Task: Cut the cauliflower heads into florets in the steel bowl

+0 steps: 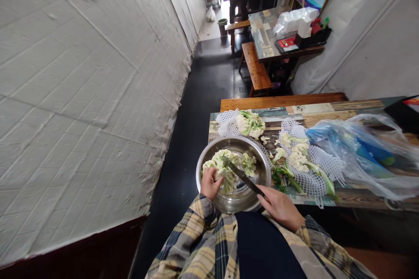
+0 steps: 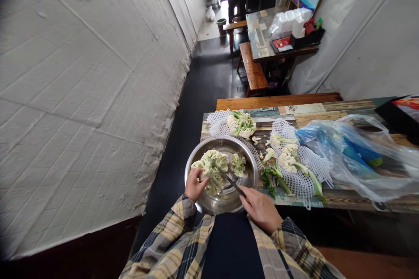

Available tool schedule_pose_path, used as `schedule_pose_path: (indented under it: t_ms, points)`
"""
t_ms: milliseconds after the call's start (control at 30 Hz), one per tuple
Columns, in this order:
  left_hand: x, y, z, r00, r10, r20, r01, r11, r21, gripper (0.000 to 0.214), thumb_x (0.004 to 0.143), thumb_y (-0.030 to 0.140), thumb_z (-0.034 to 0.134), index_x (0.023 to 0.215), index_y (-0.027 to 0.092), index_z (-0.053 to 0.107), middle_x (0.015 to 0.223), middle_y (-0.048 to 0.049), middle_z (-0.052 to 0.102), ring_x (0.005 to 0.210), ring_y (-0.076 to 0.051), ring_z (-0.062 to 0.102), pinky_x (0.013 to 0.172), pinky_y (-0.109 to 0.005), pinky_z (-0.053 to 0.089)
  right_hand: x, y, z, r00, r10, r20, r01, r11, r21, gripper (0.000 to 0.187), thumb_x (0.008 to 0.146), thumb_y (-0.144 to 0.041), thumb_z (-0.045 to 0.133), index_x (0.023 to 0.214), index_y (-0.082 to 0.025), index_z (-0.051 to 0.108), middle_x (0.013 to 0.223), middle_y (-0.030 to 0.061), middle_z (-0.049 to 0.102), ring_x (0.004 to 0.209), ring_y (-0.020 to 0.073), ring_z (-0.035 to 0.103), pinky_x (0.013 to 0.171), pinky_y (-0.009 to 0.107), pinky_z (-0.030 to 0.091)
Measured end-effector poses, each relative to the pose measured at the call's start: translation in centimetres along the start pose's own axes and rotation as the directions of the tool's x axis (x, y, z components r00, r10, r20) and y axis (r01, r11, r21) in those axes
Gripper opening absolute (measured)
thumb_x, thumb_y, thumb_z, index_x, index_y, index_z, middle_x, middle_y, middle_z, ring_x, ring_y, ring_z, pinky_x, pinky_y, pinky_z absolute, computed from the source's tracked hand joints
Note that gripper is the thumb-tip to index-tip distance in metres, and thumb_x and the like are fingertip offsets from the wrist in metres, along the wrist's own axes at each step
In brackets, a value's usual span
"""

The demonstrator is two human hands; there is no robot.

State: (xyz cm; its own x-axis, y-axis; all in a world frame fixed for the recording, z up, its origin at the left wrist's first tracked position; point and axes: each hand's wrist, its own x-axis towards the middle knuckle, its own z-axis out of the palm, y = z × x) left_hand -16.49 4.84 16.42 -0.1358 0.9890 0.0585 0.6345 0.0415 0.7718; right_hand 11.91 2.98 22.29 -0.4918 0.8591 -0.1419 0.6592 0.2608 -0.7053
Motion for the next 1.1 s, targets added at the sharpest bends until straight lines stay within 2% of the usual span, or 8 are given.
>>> schedule_pose_path:
  t_ms: [167, 333, 467, 667, 867, 967, 1100]
  points:
    - [-0.8, 1.1, -0.4, 0.995, 0.042, 0.093, -0.046, 0.998, 0.042, 0.021, 0.074, 0.021, 0.064, 0.094, 0.02, 0.058, 0.092, -0.005, 0.053, 0.087, -0.02, 0.055, 0.079, -0.035, 0.049, 0.3, 0.5, 0.0, 0.998, 0.019, 0.055, -0.011, 0.991, -0.132, 0.039, 0.096, -0.03, 0.037, 0.128, -0.024, 0.057, 0.106, 0.0067, 0.072, 0.094, 0.0215, 0.069, 0.08, 0.032, 0.055]
    - [-1.4, 1.8, -1.1, 0.975, 0.072, 0.212, -0.095, 0.99, 0.1, 0.019, 0.076, 0.015, 0.059, 0.094, 0.02, 0.057, 0.095, -0.0054, 0.05, 0.089, -0.02, 0.055, 0.081, -0.035, 0.048, -0.3, 1.3, -0.1, 0.999, 0.04, -0.02, -0.04, 0.998, -0.048, 0.037, 0.095, -0.029, 0.038, 0.124, -0.023, 0.06, 0.115, 0.0071, 0.07, 0.103, 0.0213, 0.067, 0.087, 0.032, 0.054]
    - [-1.3, 2.3, -1.4, 0.97, 0.077, 0.232, -0.107, 0.987, 0.117, 0.015, 0.078, 0.017, 0.058, 0.093, 0.019, 0.057, 0.095, -0.006, 0.05, 0.089, -0.02, 0.054, 0.081, -0.035, 0.048, -0.9, 0.8, 0.0, 0.999, -0.027, 0.016, 0.029, 0.996, -0.079, 0.038, 0.095, -0.03, 0.038, 0.127, -0.026, 0.058, 0.114, 0.0051, 0.07, 0.1, 0.0198, 0.068, 0.084, 0.03, 0.055]
    - [-1.2, 2.8, -1.3, 0.96, 0.103, 0.26, -0.14, 0.981, 0.13, 0.018, 0.078, 0.016, 0.057, 0.096, 0.02, 0.058, 0.097, -0.0065, 0.052, 0.09, -0.021, 0.055, 0.081, -0.035, 0.048, -0.7, 0.3, -0.3, 0.999, -0.042, 0.012, 0.043, 0.986, -0.164, 0.04, 0.097, -0.028, 0.036, 0.132, -0.026, 0.054, 0.107, 0.0061, 0.07, 0.091, 0.0182, 0.069, 0.079, 0.027, 0.054]
    - [-1.5, 2.7, -1.0, 0.942, 0.124, 0.311, -0.174, 0.975, 0.137, 0.028, 0.078, 0.013, 0.056, 0.105, 0.02, 0.057, 0.105, -0.0087, 0.052, 0.102, -0.023, 0.054, 0.087, -0.038, 0.048, -0.1, -0.2, 0.0, 0.986, 0.089, 0.141, -0.056, 0.974, -0.218, 0.038, 0.096, -0.026, 0.037, 0.126, -0.024, 0.06, 0.101, 0.0067, 0.071, 0.089, 0.0199, 0.069, 0.074, 0.028, 0.053]
    - [-1.6, 2.8, -0.9, 0.946, 0.118, 0.303, -0.17, 0.974, 0.152, 0.029, 0.078, 0.013, 0.056, 0.106, 0.021, 0.057, 0.105, -0.0082, 0.051, 0.102, -0.023, 0.053, 0.088, -0.04, 0.048, -0.1, -0.1, 0.1, 0.984, 0.109, 0.139, -0.085, 0.983, -0.164, 0.037, 0.094, -0.027, 0.038, 0.124, -0.024, 0.061, 0.104, 0.0078, 0.071, 0.091, 0.0212, 0.069, 0.077, 0.029, 0.052]
    - [-1.7, 3.1, -1.2, 0.952, 0.109, 0.285, -0.16, 0.974, 0.16, 0.019, 0.08, 0.015, 0.054, 0.097, 0.021, 0.058, 0.098, -0.0067, 0.051, 0.093, -0.021, 0.054, 0.083, -0.038, 0.049, -0.4, 0.5, -0.1, 0.994, 0.049, 0.094, -0.052, 0.998, 0.032, 0.037, 0.093, -0.03, 0.038, 0.121, -0.024, 0.061, 0.113, 0.0065, 0.07, 0.101, 0.0227, 0.066, 0.084, 0.031, 0.05]
